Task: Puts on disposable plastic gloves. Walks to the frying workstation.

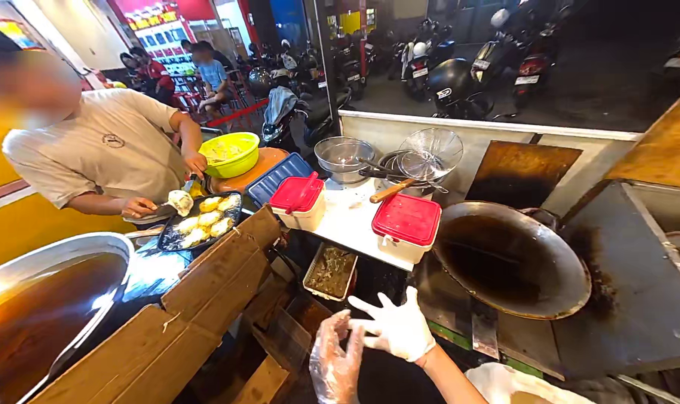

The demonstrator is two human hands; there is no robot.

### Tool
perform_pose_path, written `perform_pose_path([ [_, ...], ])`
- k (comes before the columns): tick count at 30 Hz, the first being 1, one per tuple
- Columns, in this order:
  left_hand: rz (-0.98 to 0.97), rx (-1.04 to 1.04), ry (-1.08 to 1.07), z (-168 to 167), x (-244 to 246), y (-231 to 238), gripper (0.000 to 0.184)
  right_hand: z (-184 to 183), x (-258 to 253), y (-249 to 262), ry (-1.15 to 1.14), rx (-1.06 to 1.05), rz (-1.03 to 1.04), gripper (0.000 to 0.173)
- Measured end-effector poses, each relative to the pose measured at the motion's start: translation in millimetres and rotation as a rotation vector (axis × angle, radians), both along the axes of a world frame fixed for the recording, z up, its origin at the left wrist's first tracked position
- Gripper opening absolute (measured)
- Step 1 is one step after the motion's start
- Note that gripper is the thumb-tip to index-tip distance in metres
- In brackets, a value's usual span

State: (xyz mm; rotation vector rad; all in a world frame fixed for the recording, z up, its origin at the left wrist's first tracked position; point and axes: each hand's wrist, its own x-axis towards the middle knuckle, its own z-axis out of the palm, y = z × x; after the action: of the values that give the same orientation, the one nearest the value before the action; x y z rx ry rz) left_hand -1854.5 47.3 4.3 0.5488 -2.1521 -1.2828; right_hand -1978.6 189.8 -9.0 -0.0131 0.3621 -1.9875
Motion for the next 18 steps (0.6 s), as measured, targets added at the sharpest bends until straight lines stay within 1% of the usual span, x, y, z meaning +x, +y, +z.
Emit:
perform_pose_path([
  [2, -0.13, -0.207, 0.019, 5, 0, 16, 0.036, 3, -6, -12, -0.097, -0.025, -0.093, 0.136],
  [4, -0.208, -0.33, 0.014, 8, 0, 31, 0.033, 5, -13, -26, -0.129, 0.096, -0.261, 0.119],
  [5, -0.227, -0.377, -0.006, 8, -1, 36, 0.031, 8, -16, -32, -0.136, 0.17, -0.314, 0.113],
  [7, -0.227, -0.468, -0.042, 7, -2, 41, 0.03, 13, -20, -43, -0.14, 0.285, -0.356, 0.109],
  [10, -0.168, -0.599, -0.03, 0, -6, 41, 0.027, 16, -20, -55, -0.091, 0.372, -0.337, 0.105],
  [12, -0.126, -0.643, 0.018, -6, -8, 40, 0.02, 12, -19, -59, -0.046, 0.428, -0.315, 0.102],
  [14, -0.109, -0.667, 0.013, -9, -10, 42, 0.019, 8, -17, -61, -0.002, 0.491, -0.321, 0.098],
  [16, -0.115, -0.661, -0.09, -2, -10, 47, 0.024, 4, -15, -62, 0.011, 0.555, -0.377, 0.091],
  [18, -0.168, -0.598, -0.286, 19, -11, 52, 0.033, -5, -15, -60, 0.047, 0.585, -0.457, 0.079],
])
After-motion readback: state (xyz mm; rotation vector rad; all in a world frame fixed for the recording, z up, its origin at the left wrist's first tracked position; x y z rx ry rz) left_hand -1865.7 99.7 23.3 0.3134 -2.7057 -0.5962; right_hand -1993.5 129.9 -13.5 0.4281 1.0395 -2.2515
